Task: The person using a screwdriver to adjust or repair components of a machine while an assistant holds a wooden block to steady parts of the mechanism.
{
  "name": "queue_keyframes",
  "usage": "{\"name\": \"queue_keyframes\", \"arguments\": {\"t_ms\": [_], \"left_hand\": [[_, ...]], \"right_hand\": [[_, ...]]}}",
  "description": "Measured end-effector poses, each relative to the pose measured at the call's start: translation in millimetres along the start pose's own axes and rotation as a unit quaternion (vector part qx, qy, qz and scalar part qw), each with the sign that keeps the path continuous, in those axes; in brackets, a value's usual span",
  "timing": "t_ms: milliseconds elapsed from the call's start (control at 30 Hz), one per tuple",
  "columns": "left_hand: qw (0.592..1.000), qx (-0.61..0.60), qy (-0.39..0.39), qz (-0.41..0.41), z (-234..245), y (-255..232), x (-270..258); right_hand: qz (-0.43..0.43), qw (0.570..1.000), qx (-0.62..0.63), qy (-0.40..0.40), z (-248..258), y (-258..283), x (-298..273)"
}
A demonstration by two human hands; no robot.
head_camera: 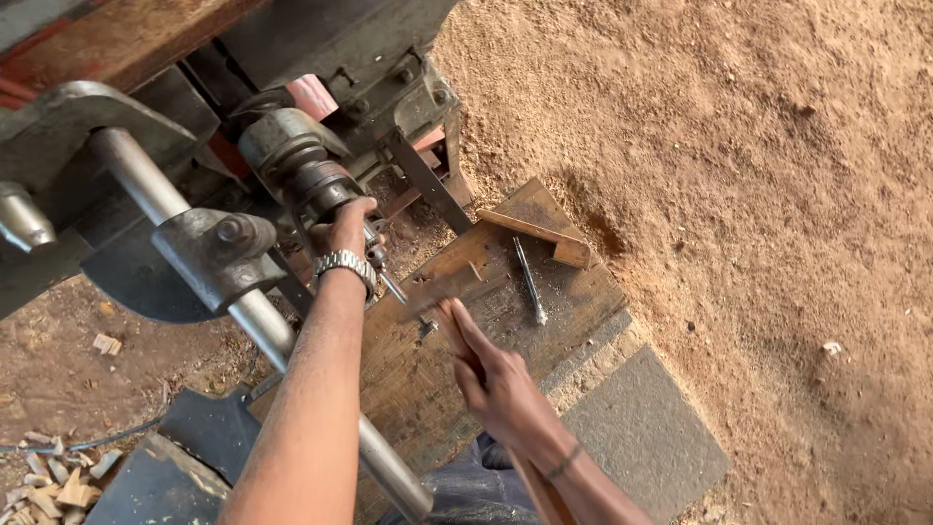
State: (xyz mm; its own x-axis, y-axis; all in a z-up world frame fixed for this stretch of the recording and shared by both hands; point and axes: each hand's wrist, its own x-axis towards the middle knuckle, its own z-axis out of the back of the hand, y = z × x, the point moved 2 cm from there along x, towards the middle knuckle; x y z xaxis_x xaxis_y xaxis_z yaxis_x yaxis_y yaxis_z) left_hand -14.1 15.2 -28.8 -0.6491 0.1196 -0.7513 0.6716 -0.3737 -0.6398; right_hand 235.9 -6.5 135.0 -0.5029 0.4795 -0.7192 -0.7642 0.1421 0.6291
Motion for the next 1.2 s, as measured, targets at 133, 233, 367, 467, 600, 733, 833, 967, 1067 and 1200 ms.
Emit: {"name": "queue_keyframes", "arguments": {"t_ms": [133, 233, 367, 467, 600, 733, 833, 967, 1067, 1200], "left_hand": [[0.998, 0.047, -0.020, -0.024, 1.9, -2.7, -12.7], [0.999, 0.020, 0.017, 0.026, 3.0, -2.5, -13.1], [0.997, -0.037, 0.059, 0.013, -4.4, 2.2, 4.6], [0.991, -0.051, 0.119, 0.021, -1.9, 13.2, 12.6], [0.986, -0.044, 0.161, 0.010, 3.3, 8.6, 8.1], [0.987, -0.051, 0.152, 0.015, 1.1, -0.2, 6.8], [0.989, -0.044, 0.142, 0.021, 5.7, 2.8, 8.4], [0.972, -0.065, 0.208, 0.090, 4.8, 5.3, 3.8], [0.975, -0.038, 0.205, 0.074, 0.1, 4.9, 9.1], [0.978, -0.086, 0.186, 0.046, 3.1, 10.5, 17.8]], "right_hand": [[0.088, 0.996, 0.029, -0.001, 5.1, 20.8, -1.3], [0.188, 0.980, 0.001, -0.062, 5.2, 22.0, -5.9], [0.158, 0.984, -0.037, -0.076, 1.7, 7.2, 0.6], [0.049, 0.999, -0.018, -0.012, -6.7, 2.2, 5.8], [0.056, 0.998, -0.001, -0.010, -5.0, 20.0, -0.4], [0.019, 1.000, -0.011, -0.016, -0.7, 15.7, -6.5], [0.033, 0.999, -0.003, -0.020, -7.2, 6.5, 7.3], [0.085, 0.996, -0.007, -0.026, -8.3, -2.5, 11.8], [0.100, 0.994, -0.016, -0.052, -4.4, -12.1, 2.2], [-0.001, 1.000, -0.028, -0.011, -12.8, -17.0, 13.2]]}}
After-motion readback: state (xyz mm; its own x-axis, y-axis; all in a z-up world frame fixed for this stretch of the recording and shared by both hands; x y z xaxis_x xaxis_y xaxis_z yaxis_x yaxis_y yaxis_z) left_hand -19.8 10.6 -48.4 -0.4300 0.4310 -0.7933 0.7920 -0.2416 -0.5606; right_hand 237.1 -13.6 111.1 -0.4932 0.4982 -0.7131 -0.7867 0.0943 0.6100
